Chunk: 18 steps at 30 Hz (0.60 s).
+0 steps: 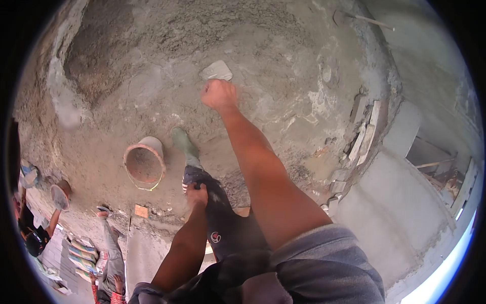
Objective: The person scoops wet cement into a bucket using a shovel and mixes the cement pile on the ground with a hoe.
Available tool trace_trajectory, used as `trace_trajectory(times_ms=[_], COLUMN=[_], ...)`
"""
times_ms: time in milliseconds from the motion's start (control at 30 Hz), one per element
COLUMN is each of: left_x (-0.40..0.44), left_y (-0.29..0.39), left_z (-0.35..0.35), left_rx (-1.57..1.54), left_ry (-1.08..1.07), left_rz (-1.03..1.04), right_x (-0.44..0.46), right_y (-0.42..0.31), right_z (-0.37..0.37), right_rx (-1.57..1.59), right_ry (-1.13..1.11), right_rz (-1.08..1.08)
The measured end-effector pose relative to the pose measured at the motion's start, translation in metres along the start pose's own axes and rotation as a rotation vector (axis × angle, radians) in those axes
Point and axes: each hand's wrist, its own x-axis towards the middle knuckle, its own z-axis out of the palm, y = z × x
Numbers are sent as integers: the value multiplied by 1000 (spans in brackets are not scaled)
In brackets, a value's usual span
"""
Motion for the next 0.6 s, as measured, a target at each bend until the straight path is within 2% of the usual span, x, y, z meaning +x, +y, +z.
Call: trace_trajectory(times_ms=[300,600], left_x=[4,7], left_y=[-4,-5], left_z=[9,10], left_rx=[58,74], left_ry=[63,69], left_rz=[34,59], right_x=[-1,0], right_y=[8,10], right_z=[4,11], right_rx=[20,10], right_ry=[-9,24], right_rz=[-66,-44])
